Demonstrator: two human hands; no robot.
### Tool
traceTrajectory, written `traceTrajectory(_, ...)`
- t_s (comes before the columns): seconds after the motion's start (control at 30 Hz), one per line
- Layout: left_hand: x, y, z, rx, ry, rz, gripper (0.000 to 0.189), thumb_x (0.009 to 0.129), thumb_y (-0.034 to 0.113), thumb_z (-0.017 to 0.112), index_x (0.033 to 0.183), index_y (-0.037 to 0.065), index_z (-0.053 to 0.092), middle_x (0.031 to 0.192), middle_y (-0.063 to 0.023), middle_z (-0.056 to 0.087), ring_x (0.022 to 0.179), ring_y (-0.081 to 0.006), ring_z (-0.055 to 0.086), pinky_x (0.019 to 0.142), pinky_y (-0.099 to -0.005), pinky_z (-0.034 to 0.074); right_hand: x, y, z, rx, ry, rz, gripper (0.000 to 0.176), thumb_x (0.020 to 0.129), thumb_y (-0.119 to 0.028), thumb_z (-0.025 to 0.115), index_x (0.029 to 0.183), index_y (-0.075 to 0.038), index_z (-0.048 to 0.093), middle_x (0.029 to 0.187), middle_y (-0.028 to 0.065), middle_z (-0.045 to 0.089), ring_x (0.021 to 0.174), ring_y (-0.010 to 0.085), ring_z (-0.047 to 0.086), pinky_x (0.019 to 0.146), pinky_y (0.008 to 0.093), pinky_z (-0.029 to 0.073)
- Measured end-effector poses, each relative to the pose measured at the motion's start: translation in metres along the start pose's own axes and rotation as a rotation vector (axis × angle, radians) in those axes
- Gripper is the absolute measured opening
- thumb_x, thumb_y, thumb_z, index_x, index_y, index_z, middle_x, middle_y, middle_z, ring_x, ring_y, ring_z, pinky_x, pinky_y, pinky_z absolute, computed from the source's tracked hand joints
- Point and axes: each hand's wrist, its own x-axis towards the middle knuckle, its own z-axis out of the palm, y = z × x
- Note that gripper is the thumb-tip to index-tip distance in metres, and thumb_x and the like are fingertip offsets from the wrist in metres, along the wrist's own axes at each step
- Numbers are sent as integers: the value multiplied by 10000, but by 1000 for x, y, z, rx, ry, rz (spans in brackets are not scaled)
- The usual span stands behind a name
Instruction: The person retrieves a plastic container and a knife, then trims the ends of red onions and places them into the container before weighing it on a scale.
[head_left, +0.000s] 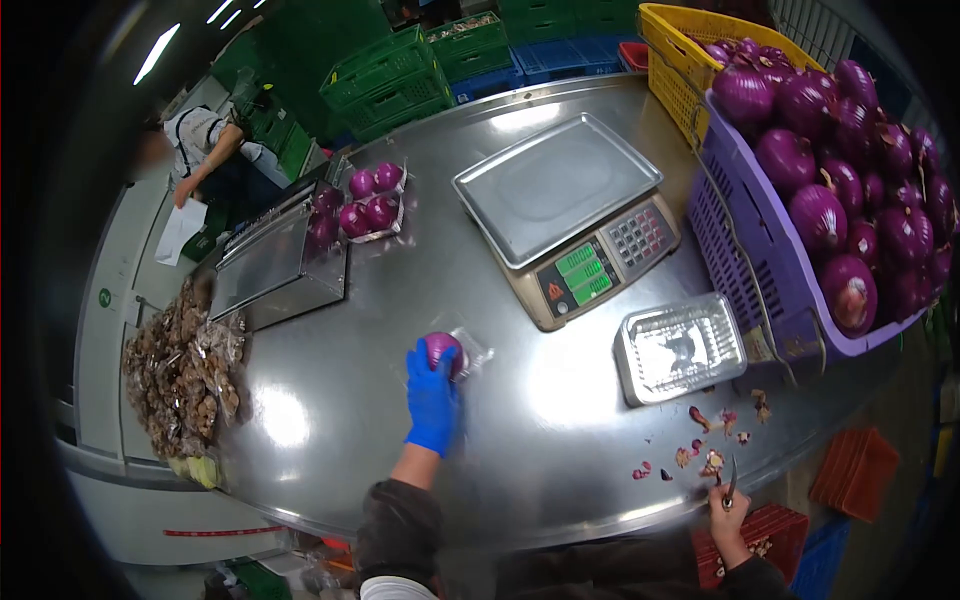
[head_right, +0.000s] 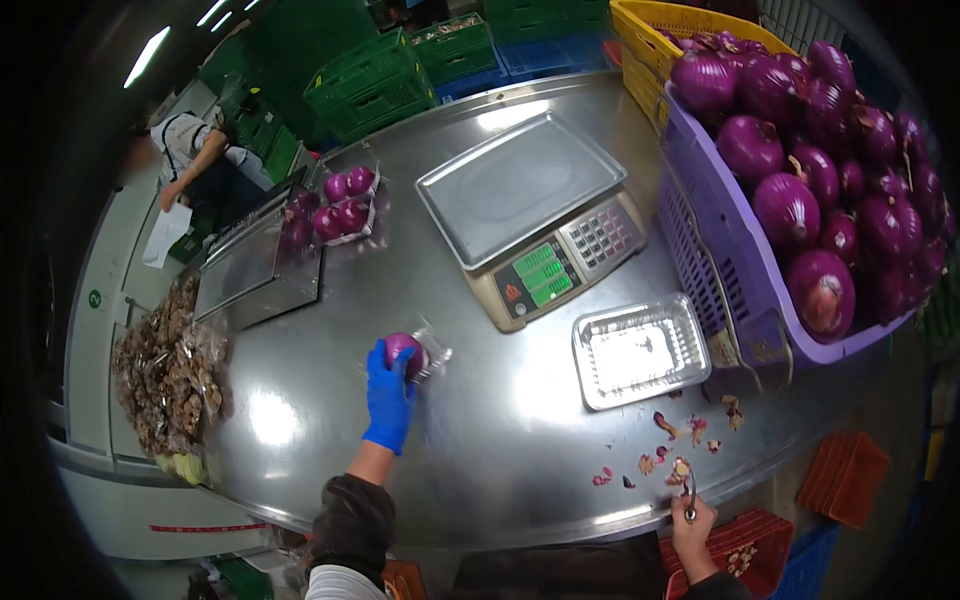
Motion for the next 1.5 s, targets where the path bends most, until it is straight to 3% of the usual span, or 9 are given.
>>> traceTrajectory(0.37,187,-190,59,217,183,-23,418,936,106,494,1353,112,475,1450,-195,382,1260,-357,471,1044,-403,399,-5,-12,5,-156,50,121,284,845,-121,646,628,-12,498,499,28,400,475,81,392,466,294,318)
traceTrajectory(0.67,268,-233,54,-437,108,-294,532,981,311,472,1391,-22,409,1362,-147,485,1224,-244,483,1061,-350,343,-7,-10,5,-206,97,167,272,828,-103,626,600,-13,508,485,22,411,464,80,418,457,289,326)
traceTrajectory(0.83,304,-231,76,-620,362,-377,600,960,347,489,1404,-43,391,1374,-187,464,1253,-279,460,1076,-378,329,-12,-2,2,-282,46,193,288,834,-146,631,603,-47,491,482,-10,452,458,80,441,457,285,341)
traceTrajectory(1.0,344,-238,86,-753,317,-358,636,948,341,511,1422,-52,350,1407,-213,428,1293,-287,434,1087,-373,324,-8,-2,2,-418,48,151,309,827,-169,636,597,-33,480,477,30,445,450,92,444,449,292,341)
traceTrajectory(1.1,347,-244,99,71,291,-137,633,839,-146,433,1423,94,388,1508,-224,279,1386,-340,313,1161,-386,261,-5,-13,4,-428,16,199,267,814,-147,639,611,-21,519,481,68,451,445,117,466,459,296,359)
traceTrajectory(1.17,335,-257,108,280,338,-47,633,877,-86,461,1465,122,355,1504,-219,292,1384,-344,314,1160,-393,258,1,-25,4,-421,-34,208,210,808,-119,632,637,-13,573,504,106,495,452,147,508,470,298,384)
traceTrajectory(1.27,286,-191,84,347,251,6,568,938,82,519,1479,121,349,1515,-198,304,1402,-360,287,1155,-439,249,8,-39,6,-416,-94,186,172,811,-128,638,674,-27,615,540,124,547,480,191,579,488,310,432)
traceTrajectory(1.33,245,-139,62,222,412,238,539,967,200,530,1469,91,363,1515,-186,323,1411,-358,276,1147,-473,241,7,-38,8,-370,-85,237,177,822,-154,658,694,-36,626,549,129,549,489,202,593,493,323,443)
traceTrajectory(1.5,95,65,13,-309,1,577,679,968,506,439,1444,25,386,1520,-199,320,1430,-399,224,1150,-535,161,9,-46,1,-309,-122,161,203,841,-200,680,713,-52,626,550,129,530,485,284,580,481,351,439)
